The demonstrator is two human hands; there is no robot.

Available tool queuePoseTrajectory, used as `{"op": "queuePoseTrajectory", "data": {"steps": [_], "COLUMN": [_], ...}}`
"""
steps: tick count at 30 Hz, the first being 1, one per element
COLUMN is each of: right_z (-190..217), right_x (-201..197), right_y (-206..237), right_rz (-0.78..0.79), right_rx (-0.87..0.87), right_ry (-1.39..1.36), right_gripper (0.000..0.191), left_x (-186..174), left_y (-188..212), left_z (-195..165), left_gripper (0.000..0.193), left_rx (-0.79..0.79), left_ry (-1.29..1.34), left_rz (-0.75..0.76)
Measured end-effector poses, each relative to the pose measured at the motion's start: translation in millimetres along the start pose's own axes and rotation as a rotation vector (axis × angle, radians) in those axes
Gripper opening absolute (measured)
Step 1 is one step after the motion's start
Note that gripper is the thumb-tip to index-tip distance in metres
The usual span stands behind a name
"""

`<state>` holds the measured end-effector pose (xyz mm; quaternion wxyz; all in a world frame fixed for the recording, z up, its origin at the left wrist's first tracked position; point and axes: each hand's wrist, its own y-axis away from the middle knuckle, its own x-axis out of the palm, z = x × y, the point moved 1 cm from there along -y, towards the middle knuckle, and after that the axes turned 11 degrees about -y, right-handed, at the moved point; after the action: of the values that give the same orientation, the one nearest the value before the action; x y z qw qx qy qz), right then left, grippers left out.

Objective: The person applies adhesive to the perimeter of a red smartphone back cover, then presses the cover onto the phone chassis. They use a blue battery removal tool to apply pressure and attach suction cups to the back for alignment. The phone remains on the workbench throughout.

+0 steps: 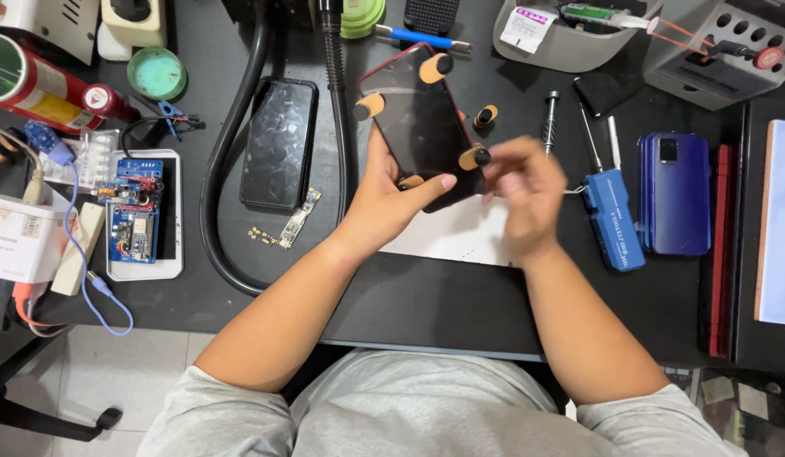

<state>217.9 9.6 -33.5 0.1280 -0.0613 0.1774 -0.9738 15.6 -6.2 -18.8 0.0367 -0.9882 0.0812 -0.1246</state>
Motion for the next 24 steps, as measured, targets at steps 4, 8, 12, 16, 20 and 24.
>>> {"op": "queuePoseTrajectory", "data": {"steps": [4,8,12,16,20,24], "right_z": [12.7,9.5,0.8,-7.3,-1.9,1.4], "right_x": [0.9,12.5,7.7,4.1,1.7,5.9], "right_y": [-29.0,-36.8,-36.3,-38.2,-37.4,-30.2], "right_rz": [-0.001,0.131,0.029,-0.031,-0.033,-0.087], "right_rx": [-0.307,-0.196,-0.059,0.008,-0.279,-0.197], "right_ry": [0.730,0.969,0.775,0.683,1.013,0.504], "right_gripper": [0.040,0.040,0.039,0.035,0.026,0.023], "left_x": [-6.4,-8.9,-7.1,-7.1,-4.6,-4.3], "left_y": [-3.4,-3.9,-5.8,-6.2,-5.9,-5.3], "left_z": [8.9,12.6,7.2,-2.5,-8.3,-8.3], "left_gripper": [0.093,0.084,0.084,0.085,0.080,0.083], "left_rx": [0.025,0.043,0.045,-0.022,0.001,0.013], "left_ry": [0.015,0.072,0.235,0.319,0.242,0.174], "left_rz": [-0.088,-0.126,-0.161,-0.157,-0.151,-0.183]}}
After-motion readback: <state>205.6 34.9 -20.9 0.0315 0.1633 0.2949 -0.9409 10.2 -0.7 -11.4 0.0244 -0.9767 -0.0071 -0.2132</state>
